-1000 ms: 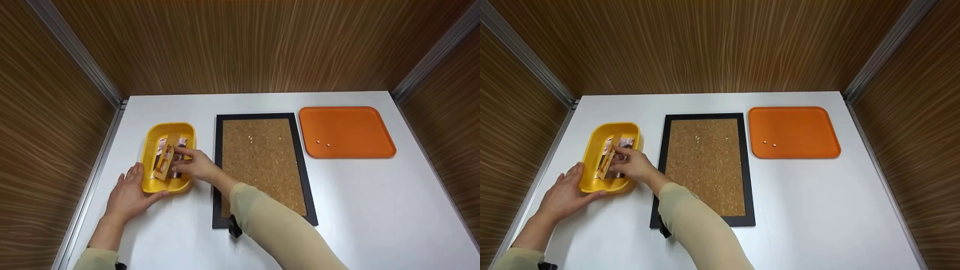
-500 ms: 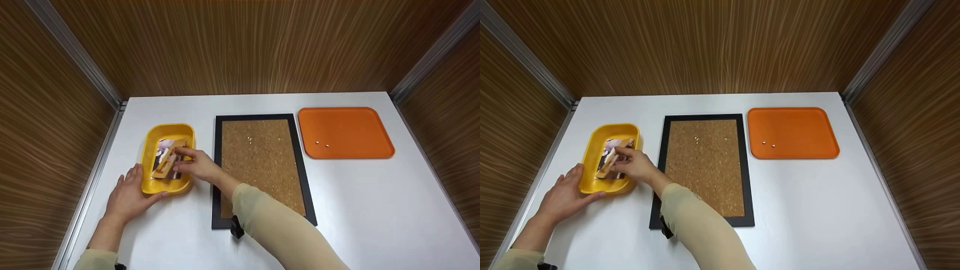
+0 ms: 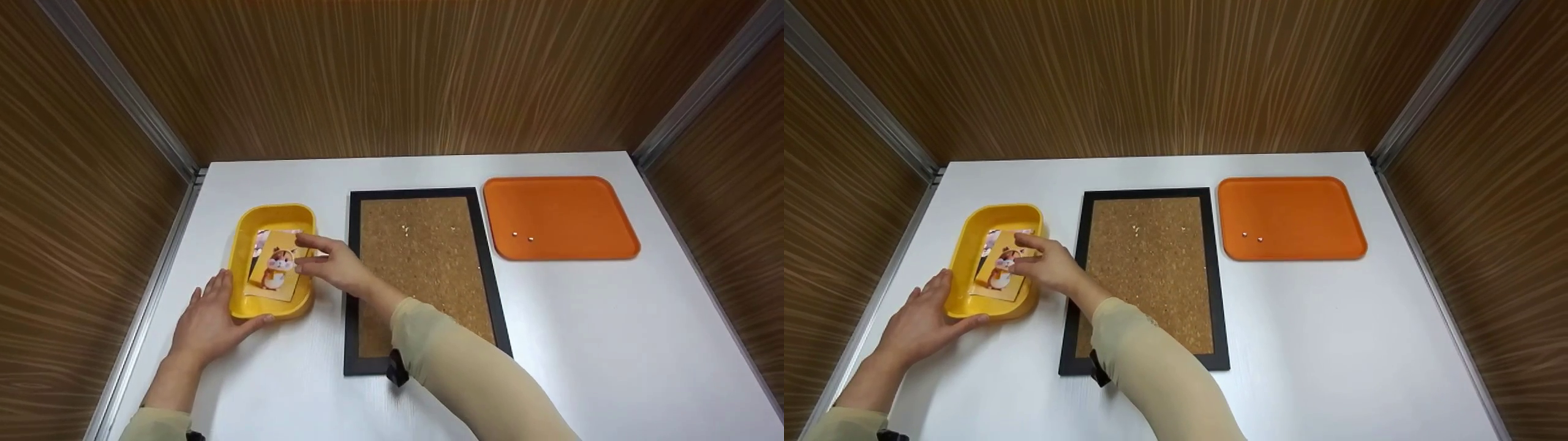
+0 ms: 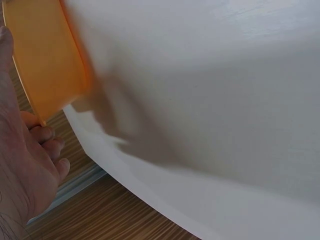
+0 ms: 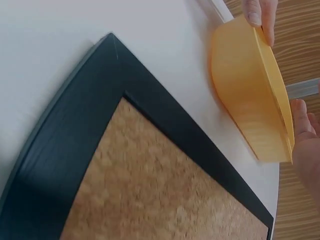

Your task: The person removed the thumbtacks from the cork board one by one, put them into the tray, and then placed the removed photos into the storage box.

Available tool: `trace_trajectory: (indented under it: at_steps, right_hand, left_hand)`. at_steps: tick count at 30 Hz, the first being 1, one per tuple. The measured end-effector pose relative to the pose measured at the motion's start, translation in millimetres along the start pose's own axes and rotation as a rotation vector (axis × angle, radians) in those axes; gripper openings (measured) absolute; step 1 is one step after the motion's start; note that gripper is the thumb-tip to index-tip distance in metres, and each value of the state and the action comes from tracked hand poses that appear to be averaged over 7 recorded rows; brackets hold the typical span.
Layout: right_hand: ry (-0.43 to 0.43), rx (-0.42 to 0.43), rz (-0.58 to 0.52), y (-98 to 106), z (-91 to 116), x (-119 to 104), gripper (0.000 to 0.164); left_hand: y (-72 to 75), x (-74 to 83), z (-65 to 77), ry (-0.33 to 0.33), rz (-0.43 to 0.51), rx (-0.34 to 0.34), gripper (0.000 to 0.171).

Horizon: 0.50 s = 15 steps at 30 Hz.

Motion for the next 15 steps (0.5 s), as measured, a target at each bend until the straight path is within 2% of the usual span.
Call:
trace_trajectory:
  at_steps: [7,15]
  right_hand:
    - [0.024,0.033,-0.056,18,2,1,0.067]
    - [0.055,0.088,0.041,50,14,-1,0.066]
  left_hand:
    - [-2.3,-4.8,-1.3,0.017,-0.003,-0.022,0.135]
    - [-3.6,-6.1,-0.6,0.022,-0.025,-0.021,0.136]
Point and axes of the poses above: each hand's wrist, its own z-axis away from the middle knuckle, its own y-axis out of the back of the hand, x = y × z, the point moved 2 cm from there along -z, towards the middle knuckle, and after that the axes turned 6 degrees about -y, right-handed, at the moved point
